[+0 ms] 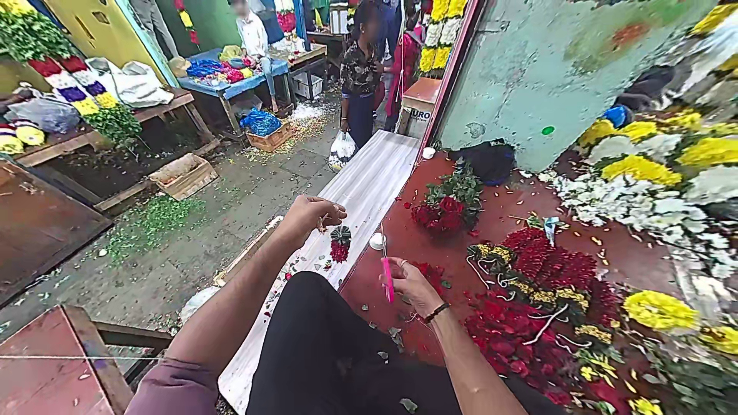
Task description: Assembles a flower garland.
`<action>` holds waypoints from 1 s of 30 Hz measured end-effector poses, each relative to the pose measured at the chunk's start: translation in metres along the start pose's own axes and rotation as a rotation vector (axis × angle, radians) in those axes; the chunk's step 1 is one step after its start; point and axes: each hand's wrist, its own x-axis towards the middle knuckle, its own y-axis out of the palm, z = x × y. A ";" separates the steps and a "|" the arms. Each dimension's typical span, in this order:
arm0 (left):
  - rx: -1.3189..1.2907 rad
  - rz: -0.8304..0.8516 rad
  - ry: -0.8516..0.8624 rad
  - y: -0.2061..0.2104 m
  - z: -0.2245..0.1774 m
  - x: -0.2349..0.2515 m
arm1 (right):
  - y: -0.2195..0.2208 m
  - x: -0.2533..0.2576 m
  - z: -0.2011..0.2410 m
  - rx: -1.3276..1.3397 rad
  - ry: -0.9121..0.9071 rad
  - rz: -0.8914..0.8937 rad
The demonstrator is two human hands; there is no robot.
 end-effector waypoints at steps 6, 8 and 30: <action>-0.141 0.040 -0.022 -0.006 0.004 0.005 | 0.023 -0.024 0.045 0.317 -0.328 0.378; -0.123 0.055 -0.019 -0.002 0.003 0.002 | 0.035 -0.033 0.053 0.292 -0.343 0.422; 0.270 0.505 -0.047 0.040 -0.012 -0.005 | 0.054 -0.044 0.066 0.237 -0.475 0.030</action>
